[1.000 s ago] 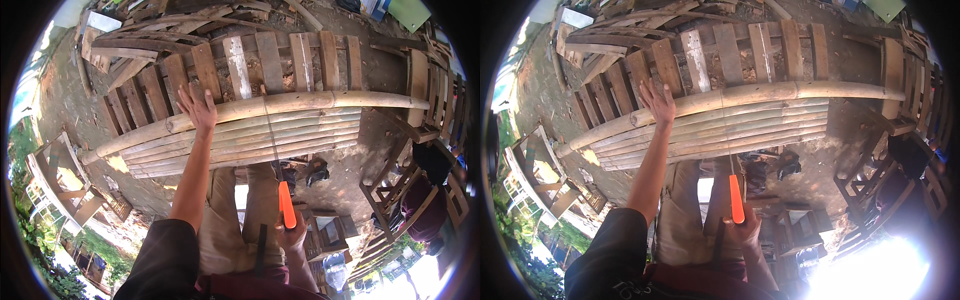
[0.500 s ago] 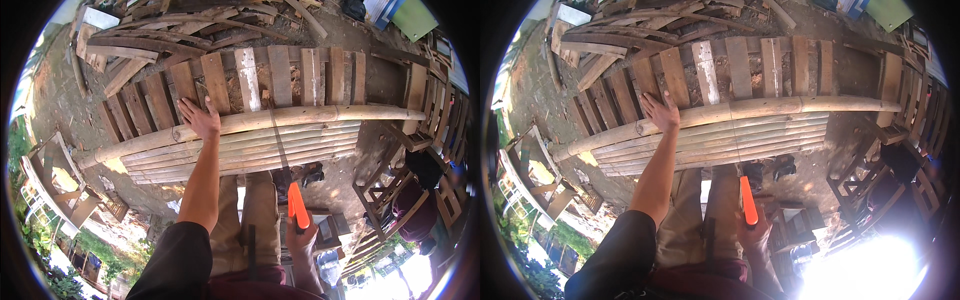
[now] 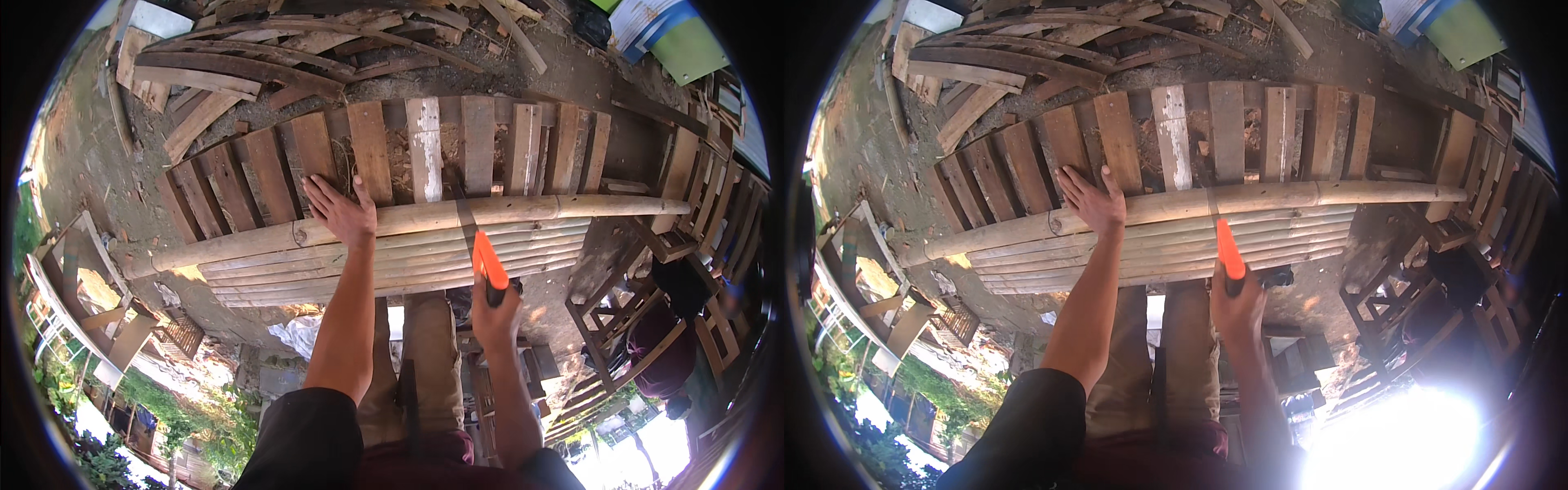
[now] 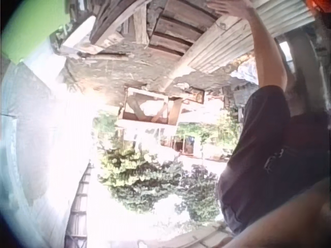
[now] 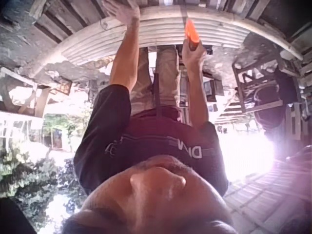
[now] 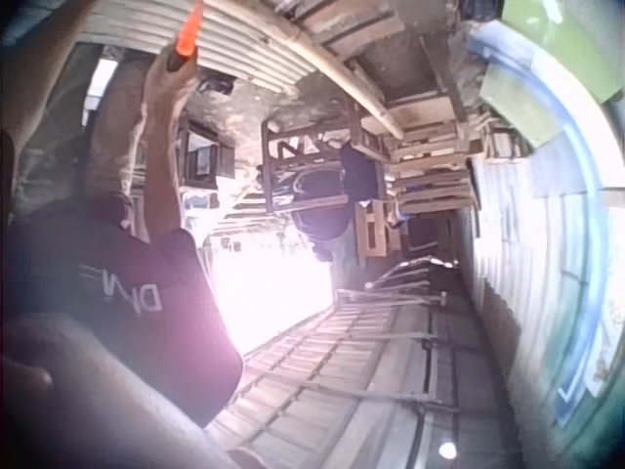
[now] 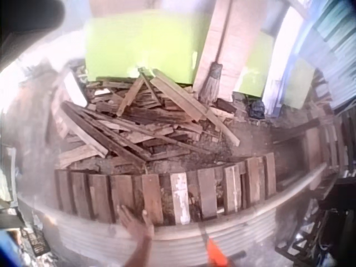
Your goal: The person uses a hand saw to cut a long bamboo pole resting on a wooden pallet. They hold the pole with one hand and saw with the other, eventually separating a segment of the bamboo.
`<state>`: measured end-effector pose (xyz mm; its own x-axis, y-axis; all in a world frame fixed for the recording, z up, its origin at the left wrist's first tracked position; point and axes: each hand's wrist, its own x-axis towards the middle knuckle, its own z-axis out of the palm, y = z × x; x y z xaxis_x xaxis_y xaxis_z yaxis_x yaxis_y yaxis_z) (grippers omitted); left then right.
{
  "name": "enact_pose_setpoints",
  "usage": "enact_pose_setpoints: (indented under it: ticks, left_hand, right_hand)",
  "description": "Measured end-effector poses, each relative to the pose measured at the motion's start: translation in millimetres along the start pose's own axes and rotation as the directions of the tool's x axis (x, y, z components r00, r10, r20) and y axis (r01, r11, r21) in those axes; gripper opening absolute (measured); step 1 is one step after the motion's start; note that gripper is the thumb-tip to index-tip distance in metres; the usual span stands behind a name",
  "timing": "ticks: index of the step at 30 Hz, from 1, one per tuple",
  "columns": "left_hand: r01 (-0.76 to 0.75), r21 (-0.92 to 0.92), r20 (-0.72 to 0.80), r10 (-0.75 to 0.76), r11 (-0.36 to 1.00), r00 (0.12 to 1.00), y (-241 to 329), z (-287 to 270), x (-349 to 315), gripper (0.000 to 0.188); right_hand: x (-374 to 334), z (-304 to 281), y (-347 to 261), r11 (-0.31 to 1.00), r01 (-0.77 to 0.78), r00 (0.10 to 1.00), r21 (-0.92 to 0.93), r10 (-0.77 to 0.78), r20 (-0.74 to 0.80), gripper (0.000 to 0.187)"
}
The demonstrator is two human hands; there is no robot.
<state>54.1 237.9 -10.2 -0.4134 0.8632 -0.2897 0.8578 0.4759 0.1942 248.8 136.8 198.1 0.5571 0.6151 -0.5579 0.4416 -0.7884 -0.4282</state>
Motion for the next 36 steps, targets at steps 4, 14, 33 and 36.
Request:
enact_pose_setpoints:
  ticks: [4, 14, 33, 36]
  left_hand:
    - [0.016, 0.022, 0.046, -0.017, 1.0, 0.999, 1, -4, -6, 0.097]
    - [-0.025, -0.013, -0.033, 0.024, 1.0, 0.999, -1, 1, -3, 0.096]
    - [-0.008, -0.039, -0.078, 0.005, 0.999, 0.997, 3, 5, -2, 0.098]
    - [-0.007, -0.022, -0.076, 0.005, 1.0, 0.997, 0, 4, -6, 0.098]
  right_hand:
    - [60, 23, -18, 0.996, -0.085, 0.994, 0.025, 0.083, 0.076, 0.025]
    - [5, 68, 83, 0.946, 0.139, 0.989, 0.291, -0.119, -0.085, 0.016]
    - [17, 34, 9, 0.986, -0.024, 0.999, 0.163, 0.028, -0.02, 0.026]
    - [60, 2, -26, 0.988, -0.078, 0.984, 0.135, 0.054, 0.171, 0.035]
